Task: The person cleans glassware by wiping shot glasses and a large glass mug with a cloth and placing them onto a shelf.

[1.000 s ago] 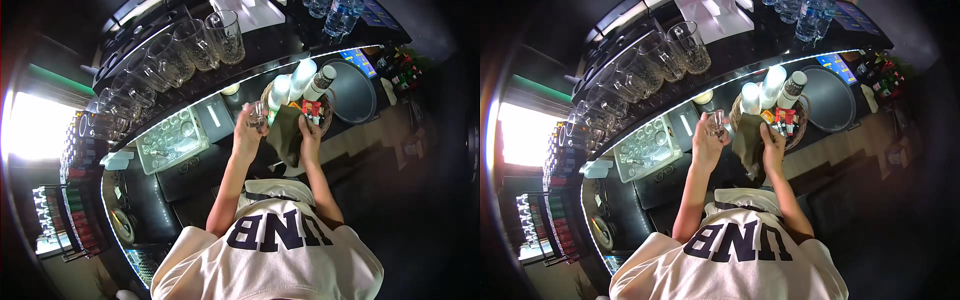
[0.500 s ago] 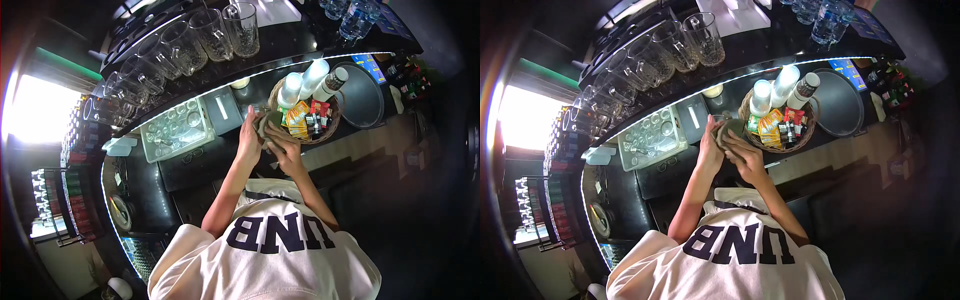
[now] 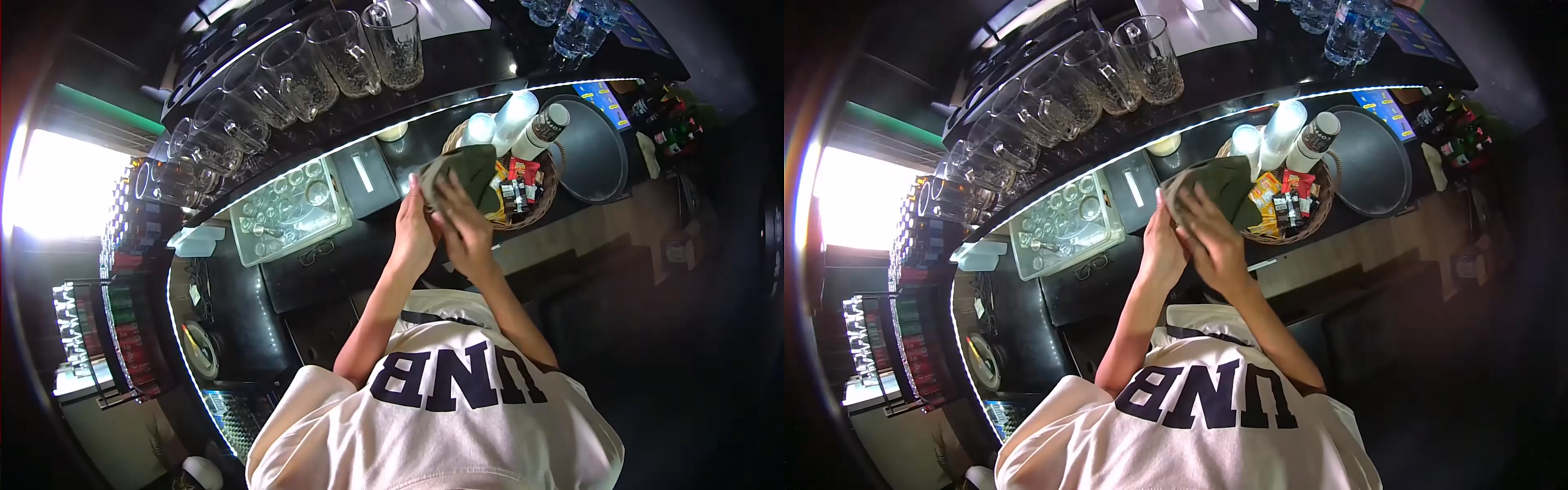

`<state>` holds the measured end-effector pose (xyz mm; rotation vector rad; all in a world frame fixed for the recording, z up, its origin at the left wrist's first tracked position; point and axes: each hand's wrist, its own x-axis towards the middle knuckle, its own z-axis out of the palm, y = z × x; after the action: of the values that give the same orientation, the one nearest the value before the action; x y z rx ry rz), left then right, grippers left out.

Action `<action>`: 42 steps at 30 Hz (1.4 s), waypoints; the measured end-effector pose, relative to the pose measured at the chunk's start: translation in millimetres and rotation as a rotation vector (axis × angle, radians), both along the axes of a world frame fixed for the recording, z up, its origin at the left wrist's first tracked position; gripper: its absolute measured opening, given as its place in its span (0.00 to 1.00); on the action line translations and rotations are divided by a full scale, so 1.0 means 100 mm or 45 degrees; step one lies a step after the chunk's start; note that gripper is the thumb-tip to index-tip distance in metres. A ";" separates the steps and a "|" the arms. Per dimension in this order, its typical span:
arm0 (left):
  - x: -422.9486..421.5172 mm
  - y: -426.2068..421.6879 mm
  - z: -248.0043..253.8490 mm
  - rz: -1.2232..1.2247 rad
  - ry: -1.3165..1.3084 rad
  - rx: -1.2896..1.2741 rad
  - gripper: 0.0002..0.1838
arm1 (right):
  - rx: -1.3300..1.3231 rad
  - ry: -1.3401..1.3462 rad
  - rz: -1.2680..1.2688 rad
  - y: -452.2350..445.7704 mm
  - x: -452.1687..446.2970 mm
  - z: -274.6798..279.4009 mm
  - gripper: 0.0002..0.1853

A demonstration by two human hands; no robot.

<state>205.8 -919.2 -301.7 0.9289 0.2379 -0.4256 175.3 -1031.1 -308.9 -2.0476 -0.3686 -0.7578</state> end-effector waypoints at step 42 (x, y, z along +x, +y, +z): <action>0.04 1.10 0.11 0.047 0.021 -0.187 0.30 | 0.349 0.129 0.119 1.11 0.27 0.13 0.14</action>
<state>209.9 -809.3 -290.3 0.7759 0.2351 -0.4109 202.8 -919.6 -295.9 -1.7902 -0.2837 -0.6088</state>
